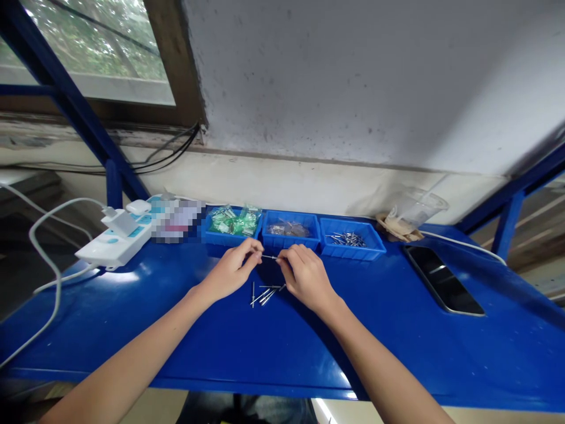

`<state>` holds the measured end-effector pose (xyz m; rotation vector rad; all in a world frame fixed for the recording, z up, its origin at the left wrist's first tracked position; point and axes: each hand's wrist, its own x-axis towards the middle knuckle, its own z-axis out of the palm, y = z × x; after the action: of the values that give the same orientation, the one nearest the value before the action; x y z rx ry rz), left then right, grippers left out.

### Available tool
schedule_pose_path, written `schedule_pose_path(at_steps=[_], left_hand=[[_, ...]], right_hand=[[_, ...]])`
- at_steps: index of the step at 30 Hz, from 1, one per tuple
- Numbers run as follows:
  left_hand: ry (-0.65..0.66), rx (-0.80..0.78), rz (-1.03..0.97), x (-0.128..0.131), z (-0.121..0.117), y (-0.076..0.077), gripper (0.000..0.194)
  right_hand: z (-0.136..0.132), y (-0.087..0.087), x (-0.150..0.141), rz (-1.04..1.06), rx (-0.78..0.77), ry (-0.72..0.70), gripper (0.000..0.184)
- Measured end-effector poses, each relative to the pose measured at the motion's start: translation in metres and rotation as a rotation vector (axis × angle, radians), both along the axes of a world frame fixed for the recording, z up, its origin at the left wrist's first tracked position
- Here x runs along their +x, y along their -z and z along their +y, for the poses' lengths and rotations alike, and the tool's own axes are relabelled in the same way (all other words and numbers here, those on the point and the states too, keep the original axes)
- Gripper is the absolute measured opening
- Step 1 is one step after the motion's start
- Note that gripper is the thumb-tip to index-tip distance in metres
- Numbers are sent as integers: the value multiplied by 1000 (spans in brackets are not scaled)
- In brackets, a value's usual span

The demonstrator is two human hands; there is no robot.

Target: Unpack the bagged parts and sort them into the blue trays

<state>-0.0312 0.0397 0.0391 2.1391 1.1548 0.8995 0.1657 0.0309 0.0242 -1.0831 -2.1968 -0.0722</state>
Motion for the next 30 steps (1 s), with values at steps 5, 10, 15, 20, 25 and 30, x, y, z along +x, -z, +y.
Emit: schedule_pose_path(at_steps=[5,10,15,20,25,30], left_hand=[[-5,131,80,2,0,5,11],[-26,133,141,3,-1,4,14],[21,140,218,5,-4,7,16],[102,103,373,11,-5,19,15],[79,121,369,18,-6,22,13],[57,88,125,17,-3,17,8]], right_hand=[[0,-1,1,38,-1,-9,13],[-3,-2,-2,25,10,-44,8],[0,-10,15,97,167,29,7],[19,-17,66,246,411,576,13],[22,-13,64,228,336,578,19],[4,-9,15,48,-4,58,12]])
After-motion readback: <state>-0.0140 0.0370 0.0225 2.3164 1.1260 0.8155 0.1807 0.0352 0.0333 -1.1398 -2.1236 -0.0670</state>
